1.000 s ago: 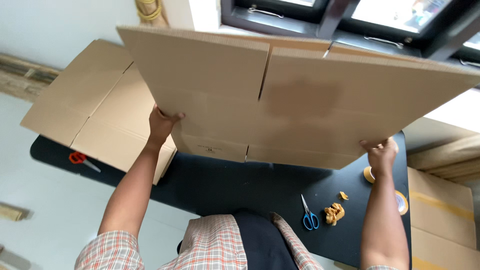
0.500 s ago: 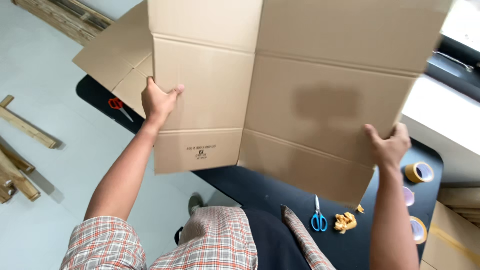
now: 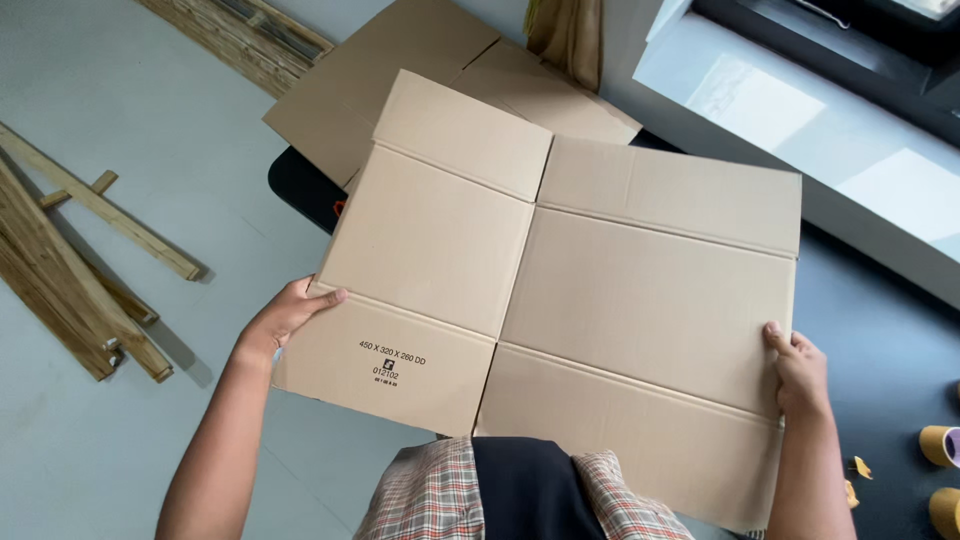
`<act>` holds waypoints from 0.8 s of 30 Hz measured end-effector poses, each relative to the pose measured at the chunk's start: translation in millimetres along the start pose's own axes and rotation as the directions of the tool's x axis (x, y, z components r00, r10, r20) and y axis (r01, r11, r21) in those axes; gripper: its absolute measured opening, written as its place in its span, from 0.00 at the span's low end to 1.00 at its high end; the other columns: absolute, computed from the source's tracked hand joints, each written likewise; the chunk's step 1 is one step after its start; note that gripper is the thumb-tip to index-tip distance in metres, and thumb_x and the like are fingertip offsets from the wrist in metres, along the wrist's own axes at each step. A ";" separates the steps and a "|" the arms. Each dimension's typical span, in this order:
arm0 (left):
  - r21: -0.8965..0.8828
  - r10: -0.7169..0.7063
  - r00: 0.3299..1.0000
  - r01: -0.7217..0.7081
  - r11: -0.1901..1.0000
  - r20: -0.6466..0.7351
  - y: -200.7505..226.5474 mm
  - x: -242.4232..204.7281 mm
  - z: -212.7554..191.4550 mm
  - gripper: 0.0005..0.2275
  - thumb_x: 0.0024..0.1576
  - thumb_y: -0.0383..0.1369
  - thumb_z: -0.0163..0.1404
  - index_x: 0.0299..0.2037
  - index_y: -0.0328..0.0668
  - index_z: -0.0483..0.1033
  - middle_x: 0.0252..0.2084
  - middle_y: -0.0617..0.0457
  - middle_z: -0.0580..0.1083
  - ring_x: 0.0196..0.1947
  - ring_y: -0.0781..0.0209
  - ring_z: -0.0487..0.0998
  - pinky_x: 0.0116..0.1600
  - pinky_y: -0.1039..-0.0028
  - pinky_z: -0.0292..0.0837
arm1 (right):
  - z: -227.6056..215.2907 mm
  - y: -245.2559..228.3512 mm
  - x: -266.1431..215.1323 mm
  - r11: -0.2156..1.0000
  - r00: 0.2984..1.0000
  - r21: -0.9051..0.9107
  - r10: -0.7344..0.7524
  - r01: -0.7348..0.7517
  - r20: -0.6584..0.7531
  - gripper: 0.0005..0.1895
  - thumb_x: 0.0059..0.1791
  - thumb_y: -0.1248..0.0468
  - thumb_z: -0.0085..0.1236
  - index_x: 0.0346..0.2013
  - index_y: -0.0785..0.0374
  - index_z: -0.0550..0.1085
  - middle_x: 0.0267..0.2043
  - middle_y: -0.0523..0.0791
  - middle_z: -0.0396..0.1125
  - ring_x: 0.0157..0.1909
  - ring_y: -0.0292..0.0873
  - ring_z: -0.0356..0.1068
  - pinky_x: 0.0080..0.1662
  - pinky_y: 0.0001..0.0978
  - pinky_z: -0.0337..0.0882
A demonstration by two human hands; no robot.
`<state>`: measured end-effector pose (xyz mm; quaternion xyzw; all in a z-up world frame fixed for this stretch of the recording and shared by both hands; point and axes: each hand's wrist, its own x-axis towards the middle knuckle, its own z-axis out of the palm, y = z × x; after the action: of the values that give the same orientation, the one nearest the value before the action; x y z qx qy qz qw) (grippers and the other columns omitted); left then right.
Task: The person peels off adhesive tape from a cardboard box using shears and by hand, opens the box, and then flattens the box.
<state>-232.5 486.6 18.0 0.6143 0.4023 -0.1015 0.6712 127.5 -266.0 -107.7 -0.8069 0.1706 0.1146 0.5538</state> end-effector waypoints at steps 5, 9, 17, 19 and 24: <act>0.413 0.310 0.917 -0.188 0.891 -0.250 -0.5 45.9 -54.5 0.24 0.62 0.45 0.66 0.30 0.49 0.59 0.28 0.62 0.59 0.30 0.68 0.57 0.37 0.74 0.52 | 58.7 25.9 -22.4 0.997 0.995 0.027 0.079 -0.078 -0.067 0.21 0.62 0.46 0.71 0.35 0.53 0.73 0.36 0.36 0.70 0.36 0.32 0.66 0.37 0.31 0.68; 0.639 0.484 0.818 -0.197 0.743 -0.310 62.5 102.6 -81.7 0.27 0.70 0.52 0.48 0.26 0.46 0.51 0.25 0.56 0.54 0.31 0.61 0.53 0.34 0.59 0.47 | 113.1 27.7 10.7 0.981 0.991 0.162 0.117 -0.105 -0.065 0.15 0.61 0.51 0.71 0.37 0.51 0.76 0.40 0.37 0.75 0.39 0.32 0.72 0.41 0.29 0.75; 0.923 0.695 0.681 -0.072 0.377 -0.231 200.6 279.7 -190.4 0.33 0.80 0.60 0.39 0.45 0.36 0.85 0.38 0.37 0.82 0.43 0.25 0.86 0.46 0.41 0.78 | 241.2 -36.5 112.4 0.980 0.983 0.196 -0.002 0.039 -0.183 0.22 0.60 0.49 0.76 0.54 0.63 0.81 0.37 0.55 0.77 0.39 0.56 0.82 0.43 0.58 0.82; 0.944 0.733 0.652 -0.076 0.320 -0.196 214.6 300.5 -215.3 0.32 0.84 0.57 0.39 0.43 0.38 0.85 0.35 0.40 0.81 0.40 0.31 0.87 0.45 0.45 0.77 | 269.8 -52.3 124.6 0.983 0.980 0.174 -0.015 0.051 -0.200 0.21 0.60 0.48 0.75 0.53 0.63 0.82 0.36 0.56 0.77 0.38 0.56 0.82 0.41 0.57 0.82; 0.994 0.809 0.579 0.024 0.109 -0.102 235.9 377.2 -253.7 0.35 0.87 0.56 0.37 0.40 0.34 0.85 0.33 0.36 0.82 0.40 0.31 0.88 0.44 0.46 0.79 | 356.7 -62.4 115.3 0.976 0.970 0.209 -0.001 0.054 -0.244 0.22 0.59 0.47 0.76 0.52 0.64 0.82 0.36 0.58 0.76 0.39 0.57 0.82 0.42 0.58 0.81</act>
<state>58.2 904.6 -37.6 0.9604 0.2547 0.1074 -0.0352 259.6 70.1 -225.9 -0.7527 0.2370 -0.0116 0.6141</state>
